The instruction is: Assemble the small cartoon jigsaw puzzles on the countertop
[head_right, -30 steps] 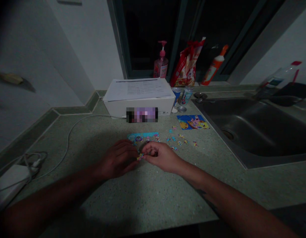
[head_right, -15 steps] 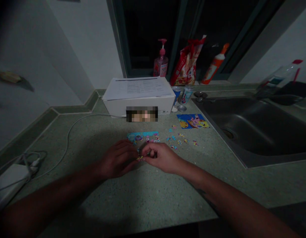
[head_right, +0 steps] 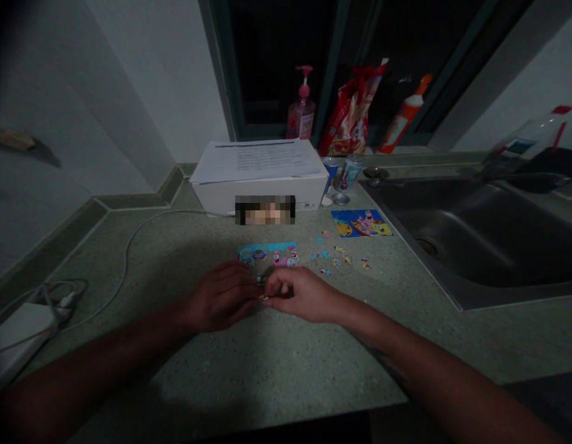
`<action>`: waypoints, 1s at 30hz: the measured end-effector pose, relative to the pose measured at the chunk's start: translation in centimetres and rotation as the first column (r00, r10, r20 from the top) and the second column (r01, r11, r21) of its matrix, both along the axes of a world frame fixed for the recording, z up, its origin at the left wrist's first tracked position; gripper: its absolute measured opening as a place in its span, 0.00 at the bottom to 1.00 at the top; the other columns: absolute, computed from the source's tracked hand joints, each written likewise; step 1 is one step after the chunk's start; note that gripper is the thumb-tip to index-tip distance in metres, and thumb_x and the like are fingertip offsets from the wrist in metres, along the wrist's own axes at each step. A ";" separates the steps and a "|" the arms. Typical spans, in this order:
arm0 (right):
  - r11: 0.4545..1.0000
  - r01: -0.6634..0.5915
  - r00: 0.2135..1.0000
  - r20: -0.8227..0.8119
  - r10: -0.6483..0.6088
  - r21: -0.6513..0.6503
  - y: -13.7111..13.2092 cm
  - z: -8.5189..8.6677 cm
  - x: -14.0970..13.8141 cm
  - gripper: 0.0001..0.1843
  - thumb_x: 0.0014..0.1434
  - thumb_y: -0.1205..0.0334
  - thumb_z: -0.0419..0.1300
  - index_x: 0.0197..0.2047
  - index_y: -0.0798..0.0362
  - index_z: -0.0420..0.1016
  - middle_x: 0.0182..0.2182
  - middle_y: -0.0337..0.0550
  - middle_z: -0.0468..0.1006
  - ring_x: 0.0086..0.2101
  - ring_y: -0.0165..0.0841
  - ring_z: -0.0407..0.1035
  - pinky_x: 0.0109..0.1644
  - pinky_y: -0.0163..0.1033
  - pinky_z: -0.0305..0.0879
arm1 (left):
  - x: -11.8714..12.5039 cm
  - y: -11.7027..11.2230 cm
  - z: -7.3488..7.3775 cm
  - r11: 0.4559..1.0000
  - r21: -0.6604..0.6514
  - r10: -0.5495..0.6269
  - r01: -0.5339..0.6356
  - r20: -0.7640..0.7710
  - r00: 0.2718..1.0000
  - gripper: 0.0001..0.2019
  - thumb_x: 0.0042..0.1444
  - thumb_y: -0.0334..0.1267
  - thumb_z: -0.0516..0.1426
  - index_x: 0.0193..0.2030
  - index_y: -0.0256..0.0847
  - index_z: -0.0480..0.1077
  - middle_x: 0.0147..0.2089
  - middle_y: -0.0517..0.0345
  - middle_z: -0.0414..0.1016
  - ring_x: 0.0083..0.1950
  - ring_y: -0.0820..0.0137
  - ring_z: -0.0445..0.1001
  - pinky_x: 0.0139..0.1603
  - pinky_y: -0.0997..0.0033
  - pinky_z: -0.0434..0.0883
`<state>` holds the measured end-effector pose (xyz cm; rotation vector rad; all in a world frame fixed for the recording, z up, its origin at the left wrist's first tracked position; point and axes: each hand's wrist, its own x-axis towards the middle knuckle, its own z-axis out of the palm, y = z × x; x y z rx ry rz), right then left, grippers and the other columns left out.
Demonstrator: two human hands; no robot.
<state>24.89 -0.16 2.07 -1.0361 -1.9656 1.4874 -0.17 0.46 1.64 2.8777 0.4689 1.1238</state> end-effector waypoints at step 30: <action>0.999 0.000 0.998 0.056 -0.002 0.035 -0.1 -0.2 0.4 0.06 0.61 0.59 0.68 0.37 0.48 0.75 0.27 0.34 0.72 0.27 0.30 0.65 0.31 0.38 0.60 | -0.2 -0.1 -0.3 0.996 -0.074 0.044 -0.048 -0.054 0.998 0.05 0.70 0.32 0.59 0.47 0.49 0.70 0.40 0.59 0.84 0.41 0.62 0.83 0.47 0.56 0.81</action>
